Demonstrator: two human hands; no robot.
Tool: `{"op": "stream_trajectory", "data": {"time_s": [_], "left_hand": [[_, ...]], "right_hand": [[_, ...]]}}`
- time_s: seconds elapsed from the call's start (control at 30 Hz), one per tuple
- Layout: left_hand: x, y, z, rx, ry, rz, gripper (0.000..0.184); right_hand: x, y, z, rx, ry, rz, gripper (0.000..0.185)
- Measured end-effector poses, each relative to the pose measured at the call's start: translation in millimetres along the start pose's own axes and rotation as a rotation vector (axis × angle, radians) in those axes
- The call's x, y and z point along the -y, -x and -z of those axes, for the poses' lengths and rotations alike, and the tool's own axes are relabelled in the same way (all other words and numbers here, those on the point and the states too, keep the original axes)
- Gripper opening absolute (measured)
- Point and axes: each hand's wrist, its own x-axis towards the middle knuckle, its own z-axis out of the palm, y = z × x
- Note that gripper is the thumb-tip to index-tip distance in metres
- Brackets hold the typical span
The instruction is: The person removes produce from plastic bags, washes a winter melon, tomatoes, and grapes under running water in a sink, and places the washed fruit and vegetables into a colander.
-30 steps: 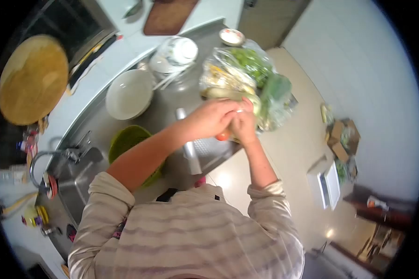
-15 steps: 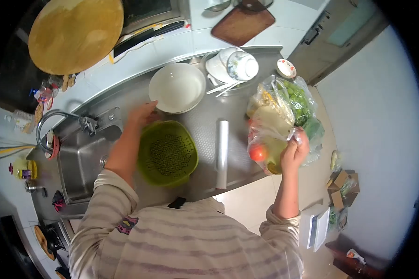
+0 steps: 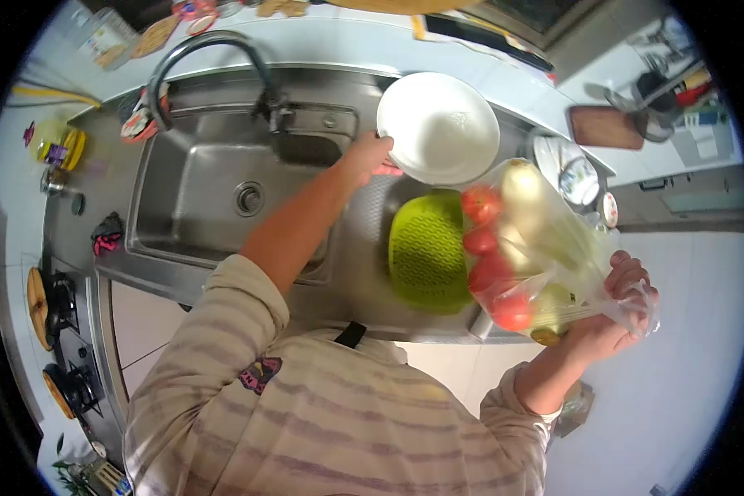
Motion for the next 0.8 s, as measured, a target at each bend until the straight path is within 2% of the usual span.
{"op": "stream_trajectory", "data": {"time_s": [0.13, 0.23, 0.3, 0.4, 0.47, 0.6, 0.7, 0.77, 0.8], "left_hand": [[-6.1, 69.0, 71.4, -0.043, -0.031, -0.007, 0.044], [23.0, 105.1, 141.6, -0.045, -0.052, 0.025, 0.043], [35.6, 140.0, 187.5, 0.009, -0.043, -0.007, 0.044], [31.0, 181.4, 227.3, -0.059, -0.042, 0.055, 0.043], [44.3, 184.1, 261.7, -0.202, -0.066, 0.142, 0.042], [98.3, 157.5, 337.3, -0.138, -0.043, 0.176, 0.042], [129.8, 132.3, 365.5, -0.224, -0.112, 0.211, 0.043], [137.4, 121.3, 377.0, -0.291, -0.291, 0.283, 0.043], [135.3, 119.5, 377.3, -0.293, -0.276, 0.289, 0.043]], "right_hand": [[23.6, 5.1, -78.4, 0.055, -0.146, -0.013, 0.016], [32.9, 26.4, -133.0, 0.018, 0.026, -0.050, 0.020], [31.1, 39.5, -167.3, 0.129, -0.193, -0.178, 0.025], [24.9, 74.5, -221.5, 0.253, -0.300, -0.266, 0.023], [10.2, 104.4, -255.8, 0.309, -0.349, -0.297, 0.021], [-6.3, 156.5, -312.1, 0.475, -0.149, -0.503, 0.022], [-31.2, 198.3, -346.4, 0.628, -0.056, -0.599, 0.019], [-54.9, 224.0, -366.0, 0.707, 0.010, -0.369, 0.012], [-59.9, 232.5, -372.3, 0.749, 0.025, -0.417, 0.007]]}}
